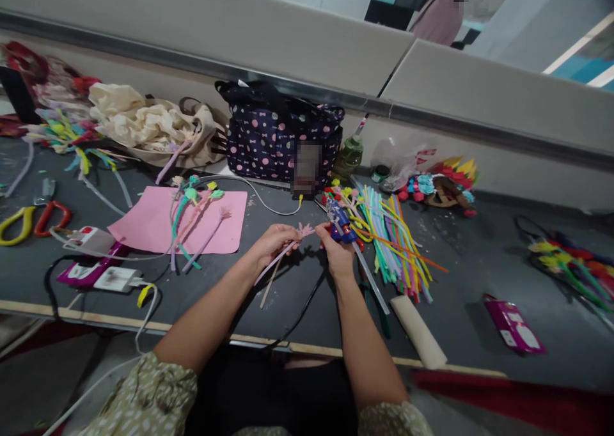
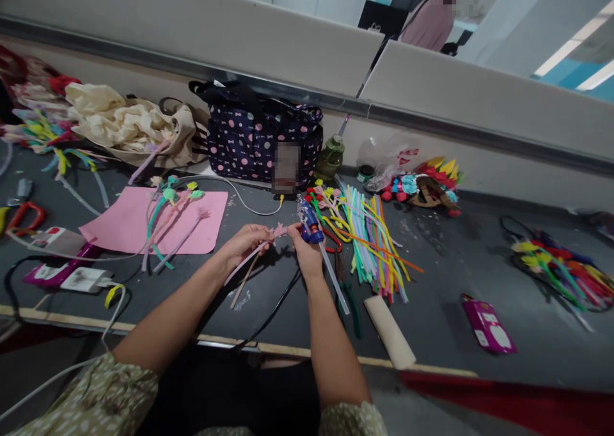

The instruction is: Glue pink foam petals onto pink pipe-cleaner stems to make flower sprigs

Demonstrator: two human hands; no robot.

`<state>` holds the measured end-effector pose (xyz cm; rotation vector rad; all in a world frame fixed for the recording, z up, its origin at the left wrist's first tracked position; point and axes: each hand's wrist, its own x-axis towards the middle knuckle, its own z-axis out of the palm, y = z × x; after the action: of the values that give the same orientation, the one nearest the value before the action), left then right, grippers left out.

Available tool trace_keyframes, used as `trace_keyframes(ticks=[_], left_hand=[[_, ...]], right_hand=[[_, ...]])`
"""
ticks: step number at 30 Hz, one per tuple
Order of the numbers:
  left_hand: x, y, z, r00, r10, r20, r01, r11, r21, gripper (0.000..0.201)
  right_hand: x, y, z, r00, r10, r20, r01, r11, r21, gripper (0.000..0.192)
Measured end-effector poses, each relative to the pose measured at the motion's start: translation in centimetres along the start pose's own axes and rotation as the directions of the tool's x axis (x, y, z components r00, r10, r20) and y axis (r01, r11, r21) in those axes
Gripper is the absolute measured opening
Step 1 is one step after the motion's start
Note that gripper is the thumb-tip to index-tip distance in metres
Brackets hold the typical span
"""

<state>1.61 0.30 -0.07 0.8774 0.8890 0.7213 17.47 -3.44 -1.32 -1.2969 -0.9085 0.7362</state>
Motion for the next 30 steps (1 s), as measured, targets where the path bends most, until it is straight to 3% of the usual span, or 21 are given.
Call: trace_keyframes(ticks=[9, 17, 30], left_hand=[[-0.2, 0.1, 0.1, 1.000, 0.002, -0.005, -0.002, 1.000, 0.020, 0.014], [-0.6, 0.4, 0.3, 1.000, 0.003, -0.009, -0.002, 0.998, 0.065, 0.012], [0.0, 0.0, -0.2, 1.000, -0.009, -0.008, 0.009, 1.000, -0.017, 0.015]], right_hand=[[-0.1, -0.5, -0.3, 0.999, -0.026, 0.044, 0.029, 0.995, -0.090, 0.034], [-0.4, -1.5, -0.5, 0.985, -0.151, 0.085, 0.162, 0.975, -0.153, 0.027], [-0.4, -1.3, -0.6, 0.995, -0.094, 0.025, 0.097, 0.977, -0.191, 0.033]])
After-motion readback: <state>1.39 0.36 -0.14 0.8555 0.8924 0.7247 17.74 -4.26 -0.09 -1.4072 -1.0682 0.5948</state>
